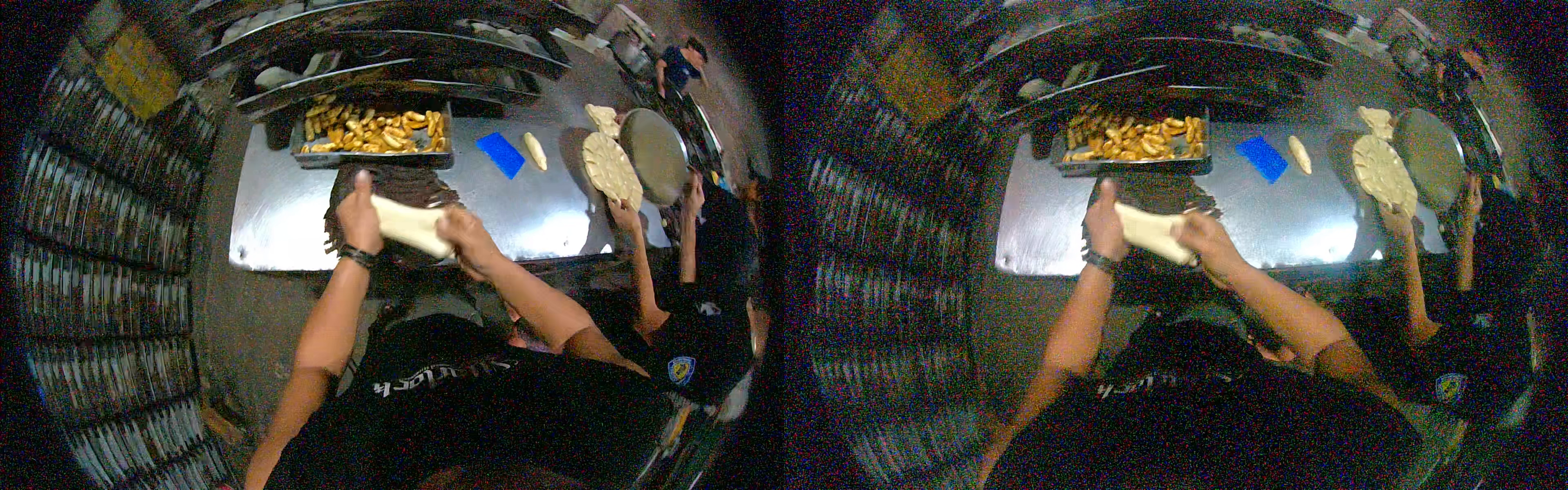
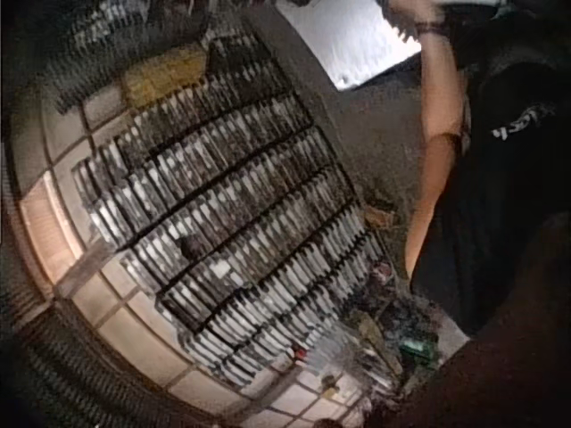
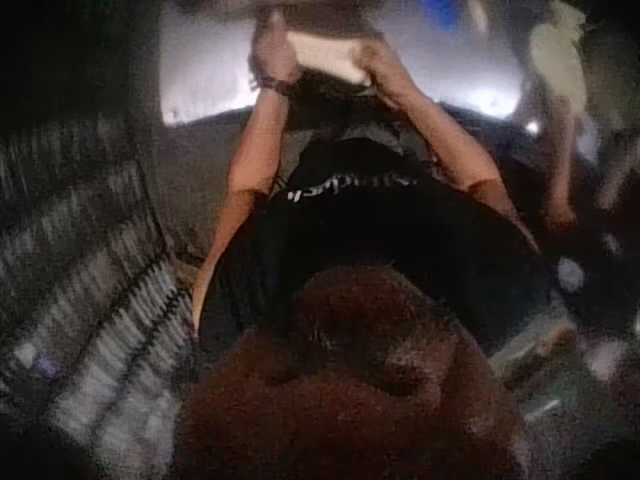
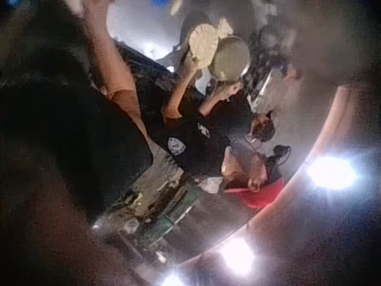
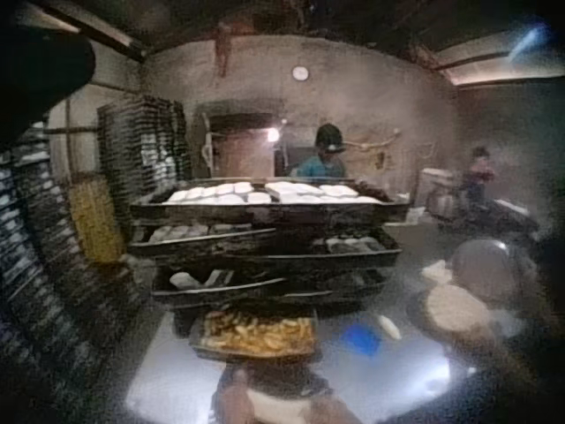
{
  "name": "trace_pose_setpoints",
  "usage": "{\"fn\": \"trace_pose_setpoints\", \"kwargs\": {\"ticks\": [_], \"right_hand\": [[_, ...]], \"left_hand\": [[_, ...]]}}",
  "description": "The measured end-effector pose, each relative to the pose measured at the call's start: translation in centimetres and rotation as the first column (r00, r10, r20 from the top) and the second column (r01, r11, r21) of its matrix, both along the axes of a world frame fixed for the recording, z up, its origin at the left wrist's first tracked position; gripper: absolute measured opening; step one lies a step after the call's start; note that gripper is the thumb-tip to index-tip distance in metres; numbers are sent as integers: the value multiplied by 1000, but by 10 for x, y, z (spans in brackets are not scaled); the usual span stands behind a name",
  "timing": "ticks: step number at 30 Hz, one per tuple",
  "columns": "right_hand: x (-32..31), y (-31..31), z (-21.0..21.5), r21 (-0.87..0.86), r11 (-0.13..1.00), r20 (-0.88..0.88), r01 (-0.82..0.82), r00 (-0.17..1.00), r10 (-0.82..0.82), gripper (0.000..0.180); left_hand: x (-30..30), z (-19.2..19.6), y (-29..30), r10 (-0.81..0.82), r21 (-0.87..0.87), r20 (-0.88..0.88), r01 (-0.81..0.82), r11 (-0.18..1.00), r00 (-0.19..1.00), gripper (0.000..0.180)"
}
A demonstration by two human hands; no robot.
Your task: The person sorts green items in a tray, then moves to a stainless steel table to roll dough into logs and wrap them around a filling. The person places the finished rolls on the table.
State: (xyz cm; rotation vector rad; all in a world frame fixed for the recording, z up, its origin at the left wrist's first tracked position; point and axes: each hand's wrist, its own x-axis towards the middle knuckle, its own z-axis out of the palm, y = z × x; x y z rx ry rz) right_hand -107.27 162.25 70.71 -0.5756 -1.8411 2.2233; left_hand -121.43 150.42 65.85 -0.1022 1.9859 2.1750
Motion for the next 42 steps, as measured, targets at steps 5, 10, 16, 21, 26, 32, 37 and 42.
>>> {"fn": "trace_pose_setpoints", "kwargs": {"ticks": [5,10,16,21,26,32,37,42], "right_hand": [[-4,60,63,103,959,306,-264,926,222,18],[23,145,166,778,274,-537,566,825,-178,33],[121,105,-114,967,-186,112,-174,947,-302,53],[121,113,-110,979,81,197,-188,972,-127,58],[121,164,-118,890,36,441,-454,880,177,46],[27,225,-33,518,213,613,-829,533,583,18],[-70,185,-54,912,266,77,-312,767,637,25],[-142,126,-77,987,-3,101,-162,598,795,36]], "left_hand": [[28,-14,11,-293,340,405,155,927,866,41],[10,-24,26,-512,602,371,219,768,775,38],[26,-19,26,-474,498,296,290,818,829,35],[61,-18,88,-513,200,194,478,855,836,25],[87,-58,192,-655,-576,-578,326,750,486,57],[85,-101,212,-930,-946,-298,66,318,214,68],[94,-107,210,-932,-876,-98,413,247,349,63],[100,-115,212,-888,-882,-30,406,239,459,64]]}}
